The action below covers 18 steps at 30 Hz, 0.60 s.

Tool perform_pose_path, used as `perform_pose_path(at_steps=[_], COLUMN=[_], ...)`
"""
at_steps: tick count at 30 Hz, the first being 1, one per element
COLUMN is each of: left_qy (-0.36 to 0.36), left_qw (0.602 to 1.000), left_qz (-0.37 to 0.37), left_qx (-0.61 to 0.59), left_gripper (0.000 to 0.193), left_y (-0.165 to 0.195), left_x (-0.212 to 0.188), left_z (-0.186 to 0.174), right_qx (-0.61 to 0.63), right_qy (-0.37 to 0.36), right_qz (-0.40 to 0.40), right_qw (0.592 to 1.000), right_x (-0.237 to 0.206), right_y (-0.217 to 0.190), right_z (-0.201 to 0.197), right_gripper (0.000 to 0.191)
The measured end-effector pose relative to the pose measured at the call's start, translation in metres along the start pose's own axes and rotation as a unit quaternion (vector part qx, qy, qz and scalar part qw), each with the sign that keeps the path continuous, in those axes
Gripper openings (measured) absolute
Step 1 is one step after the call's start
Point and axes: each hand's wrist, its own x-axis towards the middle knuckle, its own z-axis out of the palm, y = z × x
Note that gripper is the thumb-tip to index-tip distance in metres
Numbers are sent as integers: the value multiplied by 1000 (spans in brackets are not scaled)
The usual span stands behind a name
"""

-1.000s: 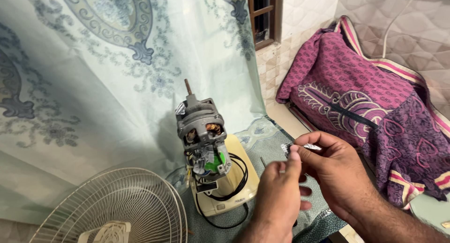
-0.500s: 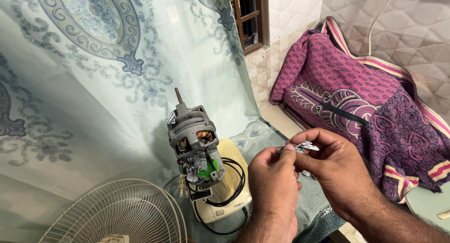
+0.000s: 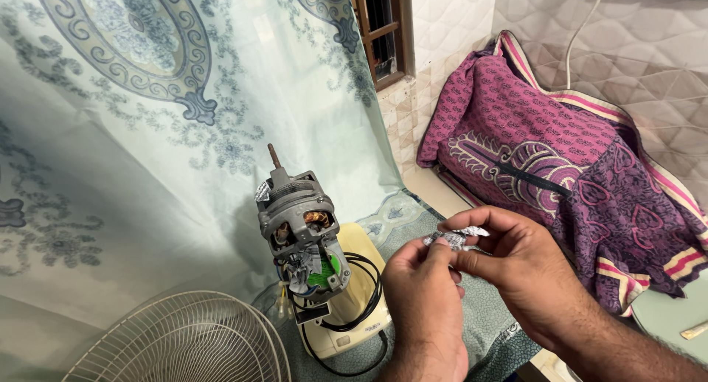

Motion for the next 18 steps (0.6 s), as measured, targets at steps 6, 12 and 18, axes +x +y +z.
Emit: perform_pose_path(at_steps=[6, 12, 18], left_qy=[-6, 1, 5], left_qw=[1000, 1000, 1000], left_qz=[-5, -10, 2], left_qx=[-4, 22, 10], left_gripper=[19, 21, 20], left_y=[3, 5, 2], left_x=[0, 2, 8], left_z=[-1, -1, -3], right_qx=[46, 15, 2], right_qy=[23, 35, 46], right_qz=[36, -5, -5], right_qw=[998, 999, 999], right_x=[-1, 6, 9], right_y=[-5, 1, 6], right_z=[0, -1, -5], right_gripper=[29, 24, 23])
